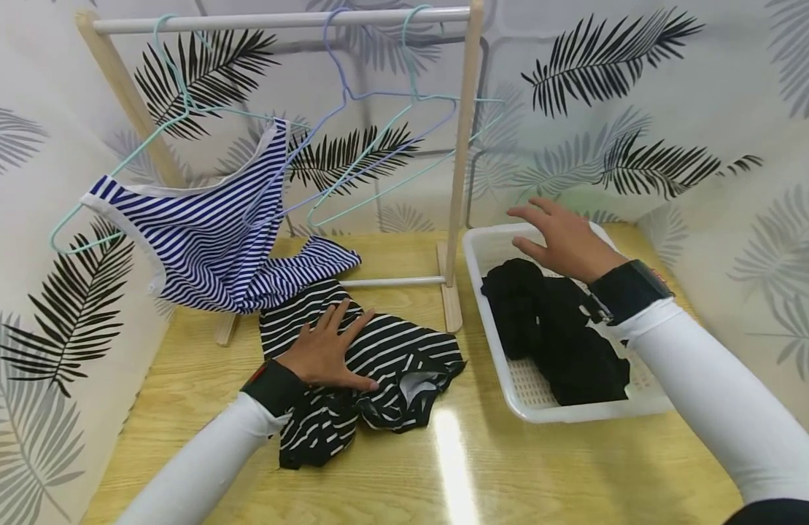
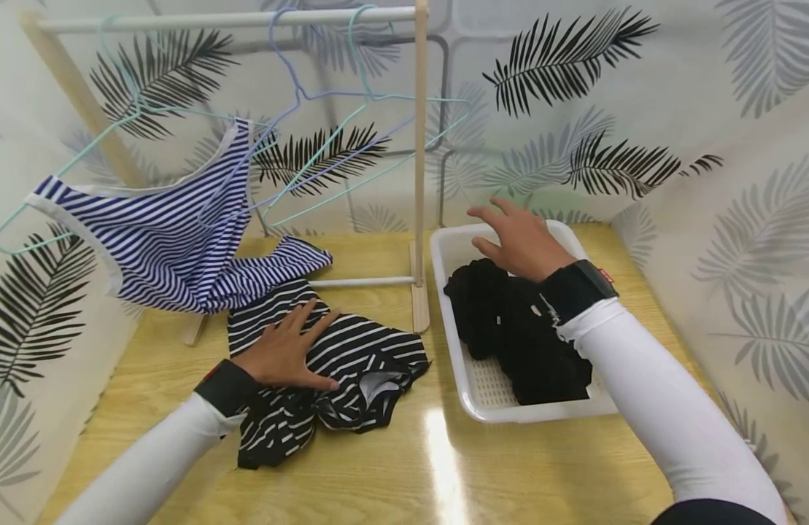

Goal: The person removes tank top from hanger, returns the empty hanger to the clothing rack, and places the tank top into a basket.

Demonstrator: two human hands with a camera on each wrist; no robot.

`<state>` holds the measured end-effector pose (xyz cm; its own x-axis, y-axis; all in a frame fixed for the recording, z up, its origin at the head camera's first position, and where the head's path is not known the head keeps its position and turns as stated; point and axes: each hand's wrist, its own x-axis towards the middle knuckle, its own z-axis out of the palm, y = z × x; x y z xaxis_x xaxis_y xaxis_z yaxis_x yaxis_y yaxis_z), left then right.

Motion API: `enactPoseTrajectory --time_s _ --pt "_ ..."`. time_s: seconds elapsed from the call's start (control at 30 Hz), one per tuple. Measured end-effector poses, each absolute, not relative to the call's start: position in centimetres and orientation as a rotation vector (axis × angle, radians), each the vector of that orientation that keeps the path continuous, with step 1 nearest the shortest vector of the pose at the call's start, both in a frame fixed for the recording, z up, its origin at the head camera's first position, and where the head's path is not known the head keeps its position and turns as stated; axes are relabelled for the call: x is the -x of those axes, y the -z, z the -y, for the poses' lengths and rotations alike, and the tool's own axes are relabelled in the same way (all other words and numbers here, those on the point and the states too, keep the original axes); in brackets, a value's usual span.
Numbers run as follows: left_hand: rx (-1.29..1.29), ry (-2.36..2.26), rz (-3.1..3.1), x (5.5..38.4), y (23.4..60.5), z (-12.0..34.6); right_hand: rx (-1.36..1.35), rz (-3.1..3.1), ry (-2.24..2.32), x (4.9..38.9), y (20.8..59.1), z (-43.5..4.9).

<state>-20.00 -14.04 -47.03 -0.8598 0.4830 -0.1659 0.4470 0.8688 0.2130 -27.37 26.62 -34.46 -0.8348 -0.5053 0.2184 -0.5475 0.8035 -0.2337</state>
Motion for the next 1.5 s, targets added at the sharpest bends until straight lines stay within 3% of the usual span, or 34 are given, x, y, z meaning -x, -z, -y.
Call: enactPoseTrajectory --time_s 0.33,0.83,1.5 --pt "-0.48 -0.261 -2.722 19.6 49.2 15.3 -0.728 2.956 -0.226 25.0 37.1 -31.5" --pt "-0.55 -0.193 -2.739 20.4 49.3 14.7 -0.261 3.303 -0.236 24.0 39.8 -38.1" --pt "-0.787 -0.23 -2.664 19.6 48.0 12.4 -0.08 3.221 -0.212 23.1 40.4 -38.5"
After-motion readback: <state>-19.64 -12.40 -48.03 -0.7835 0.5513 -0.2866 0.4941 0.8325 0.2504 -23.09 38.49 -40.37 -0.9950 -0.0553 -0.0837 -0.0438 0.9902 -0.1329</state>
